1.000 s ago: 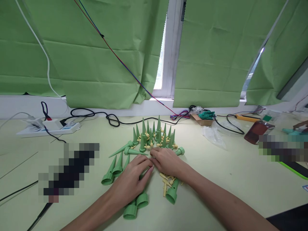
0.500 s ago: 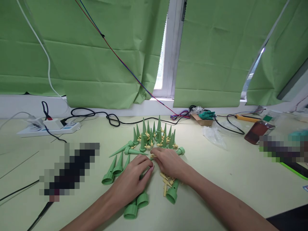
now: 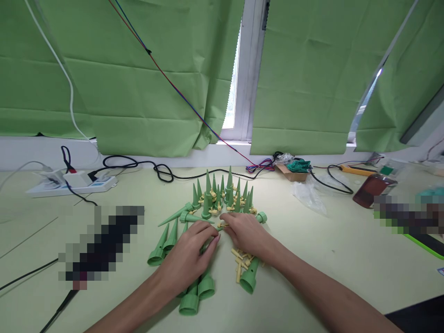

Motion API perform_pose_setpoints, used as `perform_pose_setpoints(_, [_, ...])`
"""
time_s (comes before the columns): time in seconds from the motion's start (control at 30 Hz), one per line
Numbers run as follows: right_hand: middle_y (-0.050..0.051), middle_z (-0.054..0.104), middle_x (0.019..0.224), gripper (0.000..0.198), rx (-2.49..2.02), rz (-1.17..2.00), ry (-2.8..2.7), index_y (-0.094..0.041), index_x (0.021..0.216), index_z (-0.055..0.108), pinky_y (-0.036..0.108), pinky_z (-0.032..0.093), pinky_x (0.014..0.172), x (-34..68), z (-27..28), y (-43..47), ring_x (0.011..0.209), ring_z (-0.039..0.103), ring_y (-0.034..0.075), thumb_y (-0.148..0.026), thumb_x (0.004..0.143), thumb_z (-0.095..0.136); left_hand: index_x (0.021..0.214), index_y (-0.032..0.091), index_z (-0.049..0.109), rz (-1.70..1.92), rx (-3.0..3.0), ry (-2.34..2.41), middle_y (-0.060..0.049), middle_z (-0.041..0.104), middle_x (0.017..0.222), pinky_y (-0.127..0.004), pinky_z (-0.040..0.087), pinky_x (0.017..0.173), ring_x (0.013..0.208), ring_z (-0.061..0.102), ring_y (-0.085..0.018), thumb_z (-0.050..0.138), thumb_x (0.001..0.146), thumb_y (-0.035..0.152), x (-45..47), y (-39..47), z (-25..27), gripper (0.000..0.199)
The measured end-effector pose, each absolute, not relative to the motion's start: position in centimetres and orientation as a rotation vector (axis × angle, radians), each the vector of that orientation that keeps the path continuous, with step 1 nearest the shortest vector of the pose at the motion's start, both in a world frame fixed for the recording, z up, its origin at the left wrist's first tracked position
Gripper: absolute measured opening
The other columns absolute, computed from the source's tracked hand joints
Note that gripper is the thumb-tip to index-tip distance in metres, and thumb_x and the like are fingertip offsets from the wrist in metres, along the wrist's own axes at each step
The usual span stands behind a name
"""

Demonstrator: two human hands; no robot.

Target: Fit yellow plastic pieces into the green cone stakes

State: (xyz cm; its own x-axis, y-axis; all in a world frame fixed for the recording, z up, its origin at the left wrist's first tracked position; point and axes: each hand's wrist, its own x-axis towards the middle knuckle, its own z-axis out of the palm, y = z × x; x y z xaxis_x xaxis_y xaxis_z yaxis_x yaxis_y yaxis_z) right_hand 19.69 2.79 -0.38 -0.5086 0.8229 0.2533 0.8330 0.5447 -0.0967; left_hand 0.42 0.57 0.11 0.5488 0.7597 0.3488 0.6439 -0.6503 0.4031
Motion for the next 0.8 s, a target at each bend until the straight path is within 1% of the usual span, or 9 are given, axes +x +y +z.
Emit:
perform_pose_setpoints(0.17, [0.004,0.068,0.088,0.006,-1.414,-0.078,-2.457,-0.019,0.097,0.054,0.028,0.023,0.055,19.7,0.1,2.6,0.075,0.064,0.019,-0.016,0.097,0.049,0.091,0.019,0.063,0.716,2.545,1.189,-0.004,0.064,0.094,-0.033,0.048,0.079,0.092,0.061,-0.021,0.041,0.098,0.023,0.4,0.6,0.1,0.023])
perform_pose_setpoints(0.43, [0.003,0.065,0.083,0.009,-1.490,-0.173,-2.314,-0.019,0.092,0.056,0.028,0.020,0.053,20.7,0.1,3.2,0.070,0.061,0.017,-0.018,0.097,0.049,0.095,0.020,0.064,0.723,2.530,1.197,-0.004,0.065,0.094,-0.032,0.049,0.078,0.092,0.062,-0.021,0.041,0.098,0.023,0.5,0.6,0.0,0.023])
perform_pose_setpoints(0.6, [0.002,0.066,0.083,0.012,-1.402,-0.180,-2.299,-0.019,0.092,0.058,0.028,0.021,0.054,20.4,-0.5,3.3,0.069,0.060,0.016,-0.020,0.099,0.048,0.095,0.021,0.063,0.754,2.540,1.177,-0.003,0.066,0.094,-0.030,0.049,0.077,0.091,0.062,-0.020,0.041,0.098,0.022,0.5,0.6,0.1,0.022])
perform_pose_setpoints(0.73, [0.003,0.065,0.081,0.019,-1.303,-0.217,-2.318,-0.017,0.088,0.058,0.028,0.020,0.054,20.0,-0.7,2.9,0.066,0.058,0.014,-0.020,0.101,0.043,0.092,0.021,0.062,0.823,2.547,1.272,-0.003,0.065,0.091,-0.030,0.048,0.075,0.087,0.062,-0.020,0.041,0.098,0.028,-0.3,1.6,1.0,0.023])
perform_pose_setpoints(0.8, [0.002,0.064,0.079,0.021,-1.263,-0.243,-2.348,-0.017,0.085,0.057,0.028,0.019,0.053,19.7,-0.5,2.4,0.064,0.056,0.013,-0.018,0.100,0.042,0.095,0.021,0.063,0.800,2.553,1.388,-0.006,0.065,0.097,-0.034,0.048,0.081,0.094,0.061,-0.023,0.043,0.097,0.030,-1.1,2.5,1.3,0.023])
